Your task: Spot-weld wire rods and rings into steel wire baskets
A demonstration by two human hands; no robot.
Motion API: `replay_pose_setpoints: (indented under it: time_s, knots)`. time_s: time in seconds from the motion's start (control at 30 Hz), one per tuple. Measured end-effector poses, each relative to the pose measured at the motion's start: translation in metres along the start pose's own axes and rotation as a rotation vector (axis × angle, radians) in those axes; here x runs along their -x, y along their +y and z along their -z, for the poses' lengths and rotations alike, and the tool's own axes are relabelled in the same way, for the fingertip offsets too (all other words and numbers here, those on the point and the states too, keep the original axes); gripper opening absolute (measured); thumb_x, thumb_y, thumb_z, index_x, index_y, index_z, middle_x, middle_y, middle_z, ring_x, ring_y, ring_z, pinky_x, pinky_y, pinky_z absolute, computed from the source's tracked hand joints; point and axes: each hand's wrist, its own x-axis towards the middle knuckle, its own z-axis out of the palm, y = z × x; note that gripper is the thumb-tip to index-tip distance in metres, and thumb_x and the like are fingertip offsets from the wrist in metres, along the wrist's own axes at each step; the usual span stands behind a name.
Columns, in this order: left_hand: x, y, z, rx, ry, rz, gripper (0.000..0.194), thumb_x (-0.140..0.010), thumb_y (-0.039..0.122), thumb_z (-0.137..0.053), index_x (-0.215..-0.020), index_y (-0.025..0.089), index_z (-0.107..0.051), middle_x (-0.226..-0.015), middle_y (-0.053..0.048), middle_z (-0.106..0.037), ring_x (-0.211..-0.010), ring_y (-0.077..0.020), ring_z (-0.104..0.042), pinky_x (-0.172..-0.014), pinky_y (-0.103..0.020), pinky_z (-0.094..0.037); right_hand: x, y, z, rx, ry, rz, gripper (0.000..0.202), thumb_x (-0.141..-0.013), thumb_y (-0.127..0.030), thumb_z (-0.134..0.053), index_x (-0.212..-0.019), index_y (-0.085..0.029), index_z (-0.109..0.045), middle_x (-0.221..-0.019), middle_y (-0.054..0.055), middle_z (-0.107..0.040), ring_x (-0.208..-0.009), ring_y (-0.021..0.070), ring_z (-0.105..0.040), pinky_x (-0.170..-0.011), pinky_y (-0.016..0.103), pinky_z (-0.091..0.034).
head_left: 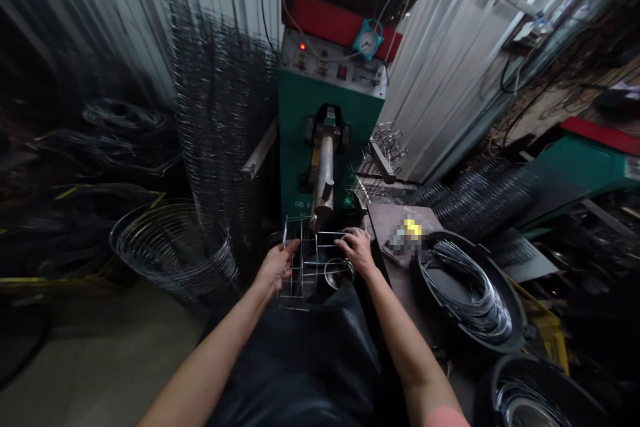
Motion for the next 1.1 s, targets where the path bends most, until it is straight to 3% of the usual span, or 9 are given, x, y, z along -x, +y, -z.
replay_pose_setpoints:
  time_s: [0.2,0.4,1.1]
  knots:
    - [0.001,0.004,0.002,-0.003,-0.001,0.018,0.044,-0.054,0.046,-0.073,-0.071,0.017,-0.044,-0.053,0.008,-0.044,-0.032,-0.0003,-0.025,-0.030,-0.015,-0.016,0.007,0.004,0.003,-0.016,0.013,0.028,0.021,-0.075,-0.041,-0.065,-0.069,-0.021,-0.062,-0.105,0.005,-0.061,-0.105,0.0220,-0.049,-0.091,0.039,-0.025]
    - [-0.001,0.002,-0.003,0.018,-0.007,-0.003,0.043,-0.060,0.049,-0.068,-0.070,0.020,-0.039,-0.047,0.011,-0.033,-0.032,-0.0009,-0.019,-0.030,-0.015,-0.013,0.011,-0.003,0.001,-0.063,0.084,-0.055,0.021,-0.076,-0.041,-0.063,-0.069,-0.021,-0.061,-0.107,0.004,-0.060,-0.107,0.0222,-0.047,-0.092,0.039,-0.024]
    - [-0.011,0.005,-0.002,0.075,0.021,-0.056,0.041,-0.060,0.046,-0.069,-0.073,0.019,-0.041,-0.053,0.011,-0.036,-0.033,-0.0003,-0.021,-0.031,-0.015,-0.014,-0.013,-0.011,-0.007,-0.124,0.028,-0.069,0.021,-0.074,-0.037,-0.066,-0.064,-0.020,-0.059,-0.106,0.003,-0.060,-0.106,0.0229,-0.044,-0.088,0.039,-0.025]
